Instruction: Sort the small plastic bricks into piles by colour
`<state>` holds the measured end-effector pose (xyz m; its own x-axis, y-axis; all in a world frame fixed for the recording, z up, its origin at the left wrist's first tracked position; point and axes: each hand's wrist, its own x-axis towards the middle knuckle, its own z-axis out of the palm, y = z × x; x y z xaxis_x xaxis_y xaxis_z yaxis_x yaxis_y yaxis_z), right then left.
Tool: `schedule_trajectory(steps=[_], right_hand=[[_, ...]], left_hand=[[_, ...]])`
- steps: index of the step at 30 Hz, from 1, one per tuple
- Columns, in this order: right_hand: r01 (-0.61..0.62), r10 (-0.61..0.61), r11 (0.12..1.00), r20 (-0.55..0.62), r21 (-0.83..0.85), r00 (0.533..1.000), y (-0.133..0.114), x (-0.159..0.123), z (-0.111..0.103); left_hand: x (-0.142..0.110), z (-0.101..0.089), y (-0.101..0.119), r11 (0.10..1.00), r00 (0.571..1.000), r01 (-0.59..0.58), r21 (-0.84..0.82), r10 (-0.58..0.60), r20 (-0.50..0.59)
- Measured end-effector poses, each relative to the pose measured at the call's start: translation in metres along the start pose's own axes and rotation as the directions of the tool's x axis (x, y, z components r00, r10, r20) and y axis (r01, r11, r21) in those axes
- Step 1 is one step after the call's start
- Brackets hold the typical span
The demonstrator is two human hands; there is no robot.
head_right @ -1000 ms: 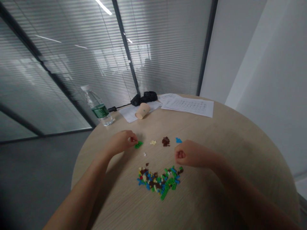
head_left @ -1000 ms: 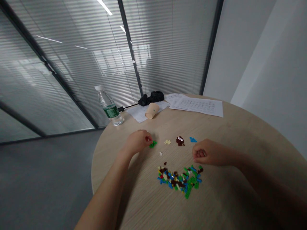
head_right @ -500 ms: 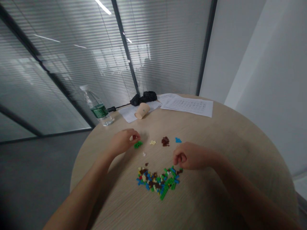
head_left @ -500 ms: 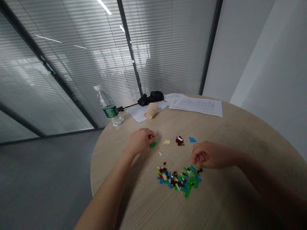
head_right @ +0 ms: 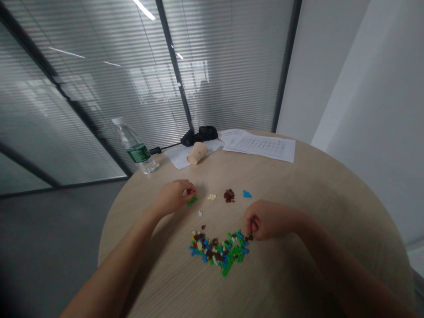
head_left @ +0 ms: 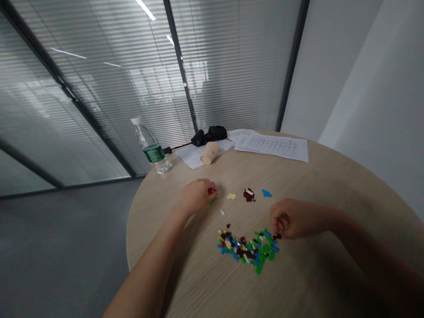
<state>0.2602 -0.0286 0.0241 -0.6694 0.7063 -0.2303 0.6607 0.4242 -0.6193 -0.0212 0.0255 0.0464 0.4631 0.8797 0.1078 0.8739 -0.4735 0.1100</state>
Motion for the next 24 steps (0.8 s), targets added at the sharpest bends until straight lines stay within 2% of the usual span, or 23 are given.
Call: schedule_trajectory(steps=[4, 7, 10, 13, 17, 24], right_hand=[[-0.006, 0.005, 1.000, 0.033, 0.012, 0.999, 0.002, 0.000, -0.004], [-0.001, 0.002, 1.000, -0.036, 0.012, 0.999, 0.002, 0.000, -0.009], [0.002, 0.004, 0.999, -0.172, 0.035, 0.985, -0.002, 0.003, -0.009], [0.025, 0.035, 0.983, -0.324, 0.179, 0.945, -0.009, 0.012, -0.003], [0.119, 0.086, 0.891, -0.421, 0.437, 0.903, -0.017, 0.023, 0.010], [0.140, 0.158, 0.770, -0.398, 0.623, 0.903, -0.020, 0.030, 0.019]], left_hand=[[0.001, 0.002, 0.003, 0.997, 0.998, -0.070, -0.028, 0.070, -0.008], [0.001, 0.004, 0.011, 0.970, 0.974, -0.224, -0.094, 0.218, -0.068], [-0.001, 0.007, 0.025, 0.887, 0.899, -0.431, -0.167, 0.407, -0.160], [-0.004, 0.009, 0.040, 0.801, 0.828, -0.556, -0.222, 0.508, -0.238], [-0.006, 0.013, 0.050, 0.744, 0.789, -0.613, -0.268, 0.556, -0.260], [-0.008, 0.015, 0.052, 0.707, 0.763, -0.643, -0.294, 0.558, -0.325]])
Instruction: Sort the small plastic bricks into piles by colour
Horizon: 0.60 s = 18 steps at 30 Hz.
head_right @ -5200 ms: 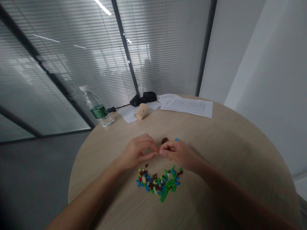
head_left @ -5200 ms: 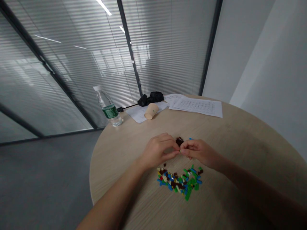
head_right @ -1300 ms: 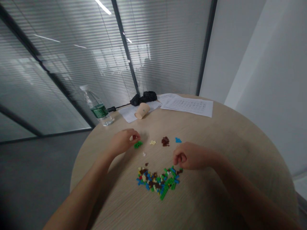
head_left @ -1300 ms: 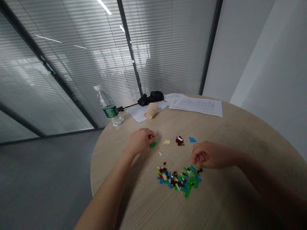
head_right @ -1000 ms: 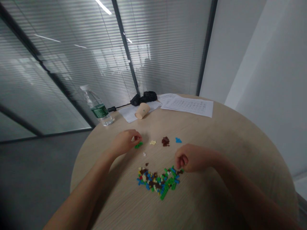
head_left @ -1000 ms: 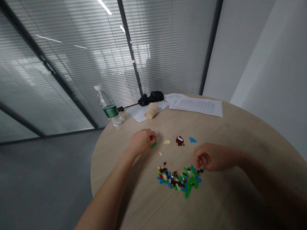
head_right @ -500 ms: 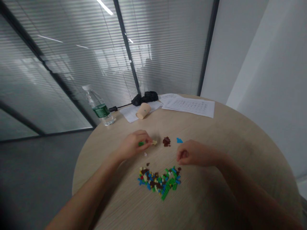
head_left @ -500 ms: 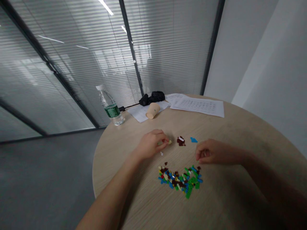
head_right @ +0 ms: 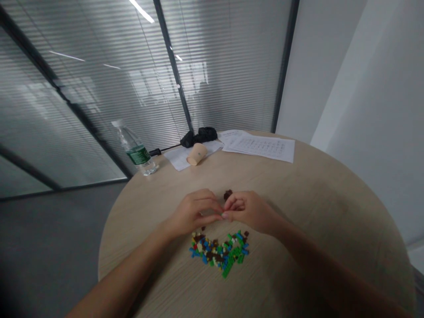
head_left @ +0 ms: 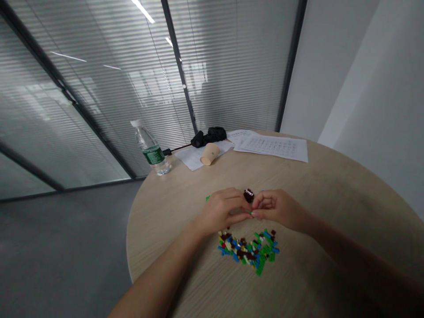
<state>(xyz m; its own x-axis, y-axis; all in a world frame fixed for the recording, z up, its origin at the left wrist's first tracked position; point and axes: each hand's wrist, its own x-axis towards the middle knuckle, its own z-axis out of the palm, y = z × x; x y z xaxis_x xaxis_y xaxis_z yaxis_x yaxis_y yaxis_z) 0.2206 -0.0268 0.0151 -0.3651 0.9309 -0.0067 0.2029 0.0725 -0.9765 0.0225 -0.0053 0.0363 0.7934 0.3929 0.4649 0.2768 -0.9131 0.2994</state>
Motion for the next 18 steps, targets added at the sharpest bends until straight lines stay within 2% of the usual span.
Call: schedule_trajectory(steps=[6, 8, 10, 12, 15, 18], right_hand=[[0.001, -0.001, 0.999, -0.001, 0.042, 1.000, 0.003, 0.001, 0.001], [0.014, -0.013, 1.000, -0.020, 0.017, 1.000, 0.001, 0.001, 0.000], [0.024, -0.025, 0.999, -0.049, -0.031, 0.998, -0.002, 0.000, -0.002], [0.032, -0.039, 0.995, -0.067, -0.091, 0.997, -0.003, 0.000, -0.003], [0.066, -0.086, 0.977, -0.092, -0.202, 0.992, -0.003, -0.001, -0.004], [0.091, -0.123, 0.955, -0.098, -0.283, 0.988, 0.001, -0.001, -0.005]], left_hand=[[0.001, -0.004, -0.001, 1.000, 0.999, 0.017, 0.012, -0.017, 0.037], [-0.001, -0.011, -0.007, 0.996, 0.997, 0.066, 0.062, -0.069, 0.037], [-0.006, -0.021, -0.017, 0.975, 0.986, 0.165, 0.150, -0.168, 0.005], [-0.011, -0.030, -0.029, 0.924, 0.955, 0.294, 0.246, -0.294, -0.035], [-0.020, -0.040, -0.042, 0.812, 0.871, 0.467, 0.351, -0.491, -0.025], [-0.024, -0.044, -0.048, 0.735, 0.802, 0.548, 0.399, -0.597, -0.002]])
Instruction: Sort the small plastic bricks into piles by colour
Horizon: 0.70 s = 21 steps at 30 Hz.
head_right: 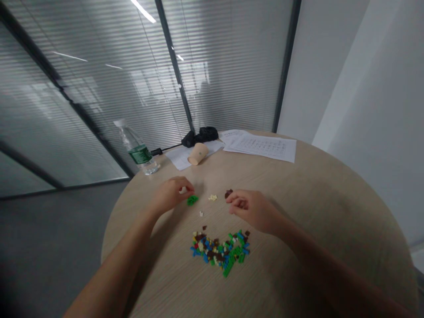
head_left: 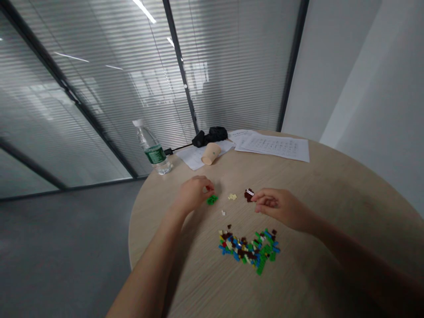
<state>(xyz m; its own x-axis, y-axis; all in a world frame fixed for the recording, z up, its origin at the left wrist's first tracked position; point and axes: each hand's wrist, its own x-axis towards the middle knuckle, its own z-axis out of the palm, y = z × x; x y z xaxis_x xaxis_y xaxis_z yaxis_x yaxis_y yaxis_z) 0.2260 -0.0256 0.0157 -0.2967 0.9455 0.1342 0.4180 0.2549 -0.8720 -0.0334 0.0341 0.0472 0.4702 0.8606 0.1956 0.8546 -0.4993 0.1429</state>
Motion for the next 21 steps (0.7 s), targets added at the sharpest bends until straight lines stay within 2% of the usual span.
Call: schedule_trajectory(steps=[5, 10, 14, 18, 21], right_hand=[[-0.011, 0.011, 1.000, 0.035, -0.009, 0.999, 0.006, 0.002, -0.001], [-0.022, 0.024, 0.999, 0.059, -0.048, 0.998, 0.006, 0.002, -0.002], [-0.012, 0.039, 0.990, 0.194, -0.139, 0.980, 0.004, -0.002, -0.007], [0.070, 0.014, 0.972, 0.356, -0.222, 0.934, 0.002, -0.006, -0.015], [0.139, -0.027, 0.966, 0.447, -0.219, 0.894, 0.000, -0.007, -0.018]], left_hand=[[0.000, 0.000, 0.000, 0.994, 0.993, 0.080, 0.074, -0.086, 0.081], [-0.002, 0.000, -0.002, 0.994, 0.991, 0.080, 0.076, -0.087, 0.101], [-0.002, 0.000, -0.004, 0.993, 0.988, 0.103, 0.065, -0.109, 0.113], [-0.002, -0.001, -0.002, 0.990, 0.984, 0.121, 0.068, -0.129, 0.120], [-0.002, -0.002, 0.000, 0.989, 0.985, 0.126, 0.078, -0.134, 0.110]])
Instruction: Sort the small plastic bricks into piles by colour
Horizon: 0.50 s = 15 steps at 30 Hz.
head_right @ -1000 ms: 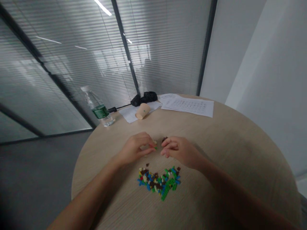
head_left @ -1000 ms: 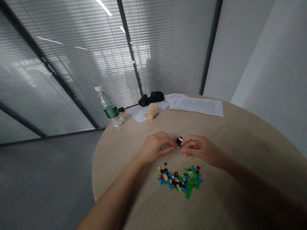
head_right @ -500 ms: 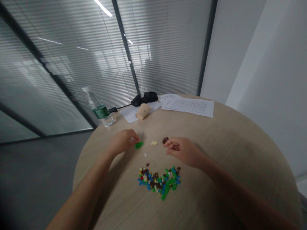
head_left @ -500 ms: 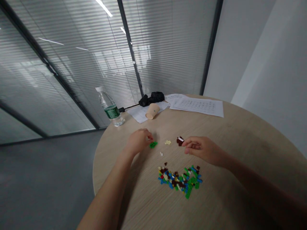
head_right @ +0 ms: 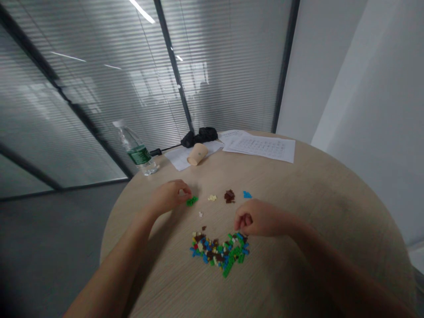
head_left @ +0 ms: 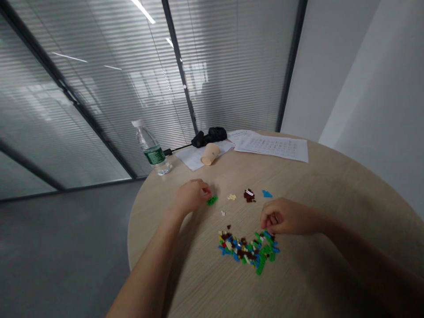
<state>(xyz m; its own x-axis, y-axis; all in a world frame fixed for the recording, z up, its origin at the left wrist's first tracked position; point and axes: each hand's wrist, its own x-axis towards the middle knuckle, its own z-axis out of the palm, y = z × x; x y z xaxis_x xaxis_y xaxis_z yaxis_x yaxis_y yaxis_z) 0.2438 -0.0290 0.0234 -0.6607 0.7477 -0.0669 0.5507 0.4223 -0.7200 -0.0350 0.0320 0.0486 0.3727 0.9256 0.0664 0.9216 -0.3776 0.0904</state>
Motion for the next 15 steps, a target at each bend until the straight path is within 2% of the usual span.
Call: schedule_trajectory(steps=[4, 13, 15], right_hand=[[0.050, -0.049, 0.999, 0.052, -0.006, 0.997, -0.001, -0.001, 0.001], [0.018, -0.018, 1.000, 0.042, -0.010, 0.999, 0.002, 0.000, 0.003], [0.025, -0.025, 1.000, 0.004, 0.001, 1.000, 0.000, 0.000, 0.000]], left_hand=[[-0.001, -0.001, 0.002, 1.000, 0.999, -0.015, -0.011, 0.015, -0.040], [-0.003, -0.002, 0.011, 0.996, 0.995, -0.077, -0.052, 0.073, -0.067], [-0.003, -0.002, 0.012, 0.993, 0.993, -0.095, -0.062, 0.091, -0.073]])
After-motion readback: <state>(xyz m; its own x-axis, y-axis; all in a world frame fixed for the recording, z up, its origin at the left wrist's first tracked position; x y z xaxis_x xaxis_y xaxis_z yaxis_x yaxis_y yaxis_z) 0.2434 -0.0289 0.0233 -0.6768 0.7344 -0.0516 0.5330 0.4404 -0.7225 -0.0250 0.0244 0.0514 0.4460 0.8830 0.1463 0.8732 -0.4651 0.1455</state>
